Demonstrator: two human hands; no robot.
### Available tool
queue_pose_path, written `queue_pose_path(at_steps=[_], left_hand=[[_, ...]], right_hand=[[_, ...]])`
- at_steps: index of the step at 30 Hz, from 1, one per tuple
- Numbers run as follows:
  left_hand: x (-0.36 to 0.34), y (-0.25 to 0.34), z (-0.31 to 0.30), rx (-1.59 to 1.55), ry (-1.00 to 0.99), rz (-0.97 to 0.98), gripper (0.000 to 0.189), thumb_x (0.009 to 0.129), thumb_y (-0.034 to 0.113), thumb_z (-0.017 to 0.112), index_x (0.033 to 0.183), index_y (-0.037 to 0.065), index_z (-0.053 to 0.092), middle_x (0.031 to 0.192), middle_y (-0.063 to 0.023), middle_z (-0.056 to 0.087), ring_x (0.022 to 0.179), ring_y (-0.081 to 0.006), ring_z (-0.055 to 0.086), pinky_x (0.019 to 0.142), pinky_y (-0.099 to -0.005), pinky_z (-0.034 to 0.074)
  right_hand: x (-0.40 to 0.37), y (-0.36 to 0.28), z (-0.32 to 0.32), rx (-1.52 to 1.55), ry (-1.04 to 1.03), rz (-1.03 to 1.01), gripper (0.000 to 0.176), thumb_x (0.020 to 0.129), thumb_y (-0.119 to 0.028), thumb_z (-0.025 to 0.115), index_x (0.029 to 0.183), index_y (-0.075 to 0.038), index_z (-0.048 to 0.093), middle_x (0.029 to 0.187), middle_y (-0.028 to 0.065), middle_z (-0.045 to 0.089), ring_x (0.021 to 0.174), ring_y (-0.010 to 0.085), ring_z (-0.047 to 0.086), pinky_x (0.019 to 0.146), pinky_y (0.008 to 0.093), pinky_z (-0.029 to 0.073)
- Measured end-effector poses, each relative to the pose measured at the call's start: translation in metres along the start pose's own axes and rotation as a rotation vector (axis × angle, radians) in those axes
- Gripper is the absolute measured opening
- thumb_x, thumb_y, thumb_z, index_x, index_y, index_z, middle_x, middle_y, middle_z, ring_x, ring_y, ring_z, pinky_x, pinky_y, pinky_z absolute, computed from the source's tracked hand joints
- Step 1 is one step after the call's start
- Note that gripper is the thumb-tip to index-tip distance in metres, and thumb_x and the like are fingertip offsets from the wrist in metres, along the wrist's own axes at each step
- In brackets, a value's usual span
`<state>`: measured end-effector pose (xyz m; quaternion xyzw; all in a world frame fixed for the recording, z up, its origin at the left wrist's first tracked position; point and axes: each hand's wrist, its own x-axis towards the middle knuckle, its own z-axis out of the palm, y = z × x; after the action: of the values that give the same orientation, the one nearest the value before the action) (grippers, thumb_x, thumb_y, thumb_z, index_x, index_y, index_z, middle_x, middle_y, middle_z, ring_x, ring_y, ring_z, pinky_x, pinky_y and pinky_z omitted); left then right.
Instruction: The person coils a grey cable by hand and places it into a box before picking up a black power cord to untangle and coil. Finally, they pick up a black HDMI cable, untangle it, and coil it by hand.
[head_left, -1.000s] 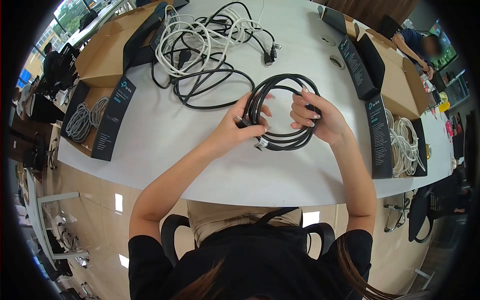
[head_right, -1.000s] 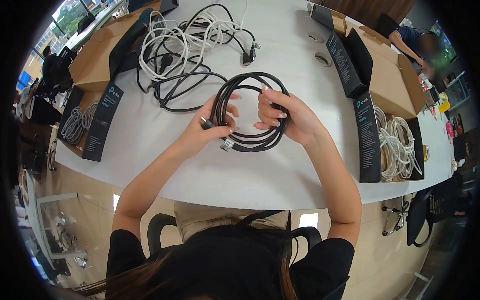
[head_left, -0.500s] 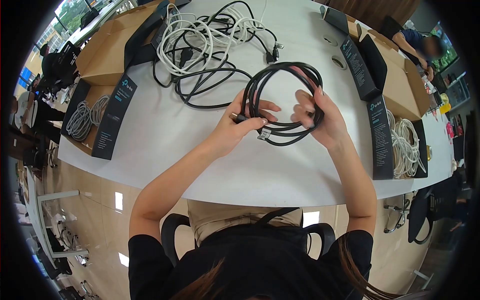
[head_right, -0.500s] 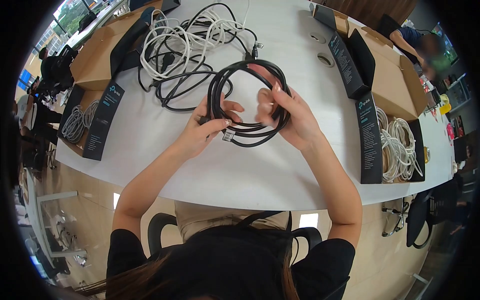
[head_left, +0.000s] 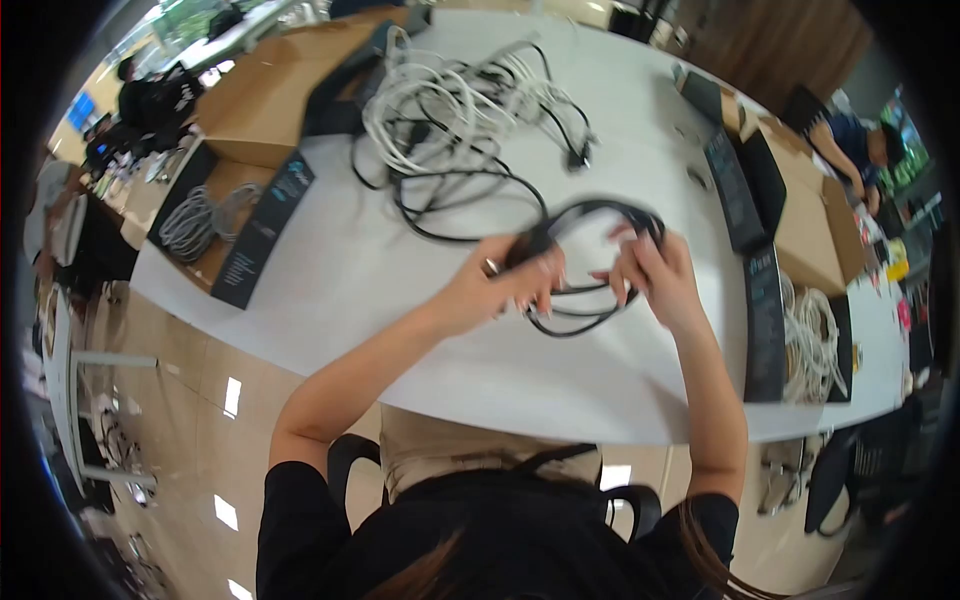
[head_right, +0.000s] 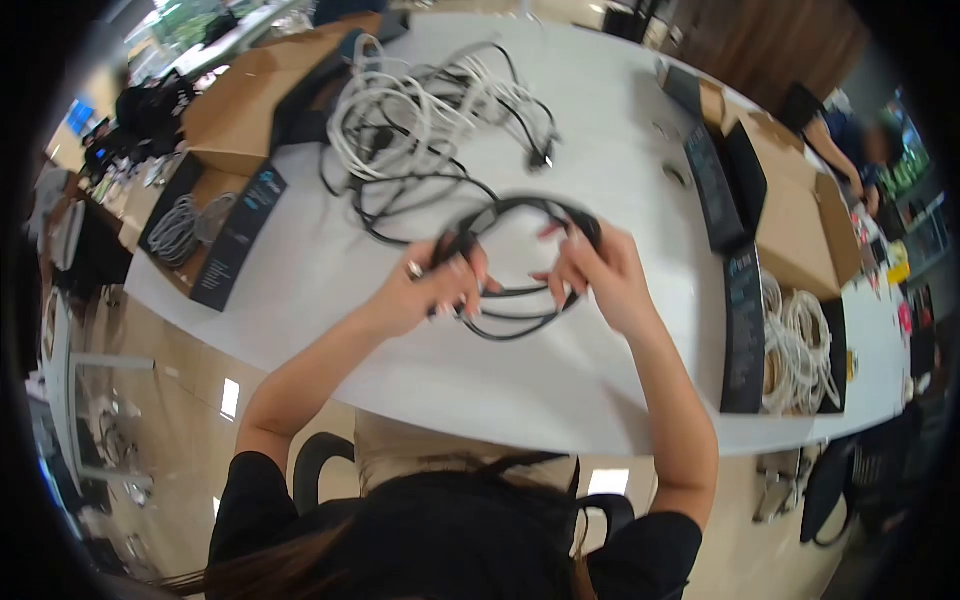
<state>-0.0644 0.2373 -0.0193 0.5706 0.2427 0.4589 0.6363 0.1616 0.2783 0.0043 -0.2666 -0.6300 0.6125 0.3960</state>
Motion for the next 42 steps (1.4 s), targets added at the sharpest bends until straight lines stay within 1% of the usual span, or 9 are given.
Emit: queue_pose_path(at_steps=[4,10,13,19,23,28,31,35,42], left_hand=[[-0.021,0.040,-0.003,0.367,0.015,0.043,0.015,0.085,0.014,0.057,0.081,-0.001,0.058,0.063,-0.0018,0.057,0.055,-0.0057,0.054,0.046,-0.0186,0.042],[-0.062,0.026,-0.020,0.866,-0.032,0.429,0.019,0.070,0.009,0.072,0.080,0.000,0.059,0.064,-0.0104,0.054,0.057,-0.0269,0.053,0.049,-0.0333,0.040],[-0.078,0.022,-0.025,0.854,0.025,0.331,0.018,0.074,0.016,0.070,0.081,0.002,0.060,0.062,-0.0113,0.055,0.053,-0.0274,0.052,0.048,-0.0336,0.039],[-0.083,0.019,-0.031,0.862,-0.003,0.386,0.019,0.074,0.015,0.070,0.083,0.003,0.058,0.063,-0.0101,0.055,0.054,-0.0272,0.052,0.049,-0.0339,0.040],[-0.087,0.024,-0.034,0.879,-0.091,0.289,0.022,0.074,0.017,0.070,0.080,0.002,0.056,0.061,-0.0086,0.052,0.053,-0.0260,0.050,0.048,-0.0331,0.039],[-0.093,0.021,-0.045,0.796,-0.192,0.154,0.028,0.076,0.024,0.070,0.081,0.001,0.055,0.064,-0.0114,0.052,0.058,-0.0290,0.051,0.052,-0.0354,0.039],[-0.097,0.013,-0.049,0.750,-0.153,0.250,0.029,0.076,0.024,0.070,0.083,0.000,0.055,0.069,-0.0126,0.053,0.061,-0.0299,0.051,0.054,-0.0364,0.040],[-0.100,0.017,-0.048,0.636,-0.152,0.058,0.029,0.077,0.023,0.069,0.085,0.000,0.055,0.073,-0.0116,0.055,0.061,-0.0286,0.052,0.053,-0.0349,0.041],[-0.096,0.002,-0.052,0.533,-0.116,0.053,0.020,0.083,0.017,0.063,0.087,0.000,0.054,0.072,-0.0107,0.058,0.058,-0.0242,0.053,0.051,-0.0322,0.038]], right_hand=[[-0.003,0.004,0.002,-0.319,-0.203,-0.148,0.024,0.080,-0.002,0.055,0.102,0.006,0.053,0.069,0.0090,0.060,0.067,0.0142,0.060,0.070,0.0328,0.051],[-0.015,0.012,0.050,-0.719,-0.230,-0.414,0.042,0.063,0.001,0.061,0.104,-0.003,0.056,0.098,0.0118,0.065,0.082,0.0220,0.065,0.094,0.0381,0.041],[-0.022,0.021,0.073,-0.666,-0.150,-0.394,0.038,0.063,-0.005,0.071,0.097,0.000,0.056,0.080,0.0099,0.063,0.067,0.0181,0.062,0.065,0.0265,0.049],[-0.020,0.020,0.078,-0.597,-0.256,-0.332,0.048,0.052,-0.031,0.086,0.075,-0.001,0.057,0.061,0.0052,0.057,0.052,0.0115,0.054,0.051,0.0216,0.043],[-0.016,0.022,0.075,-0.587,-0.325,-0.269,0.052,0.055,-0.047,0.079,0.065,-0.003,0.053,0.051,0.0055,0.043,0.043,0.0181,0.041,0.042,0.0282,0.033],[-0.014,0.028,0.075,-0.636,-0.327,-0.248,0.040,0.071,-0.027,0.071,0.053,-0.002,0.046,0.047,0.0101,0.038,0.041,0.0258,0.038,0.041,0.0321,0.030],[-0.010,0.021,0.081,-0.700,-0.314,-0.230,0.042,0.071,-0.034,0.068,0.052,-0.002,0.047,0.044,0.0079,0.036,0.039,0.0223,0.038,0.039,0.0320,0.028],[-0.006,-0.016,0.093,-0.663,-0.357,0.007,0.025,0.076,-0.016,0.060,0.059,0.002,0.052,0.053,0.0135,0.045,0.047,0.0191,0.041,0.046,0.0323,0.035],[-0.001,-0.003,0.091,-0.629,-0.253,0.021,0.029,0.075,-0.013,0.061,0.058,0.002,0.045,0.049,0.0159,0.036,0.042,0.0216,0.032,0.043,0.0342,0.030]])
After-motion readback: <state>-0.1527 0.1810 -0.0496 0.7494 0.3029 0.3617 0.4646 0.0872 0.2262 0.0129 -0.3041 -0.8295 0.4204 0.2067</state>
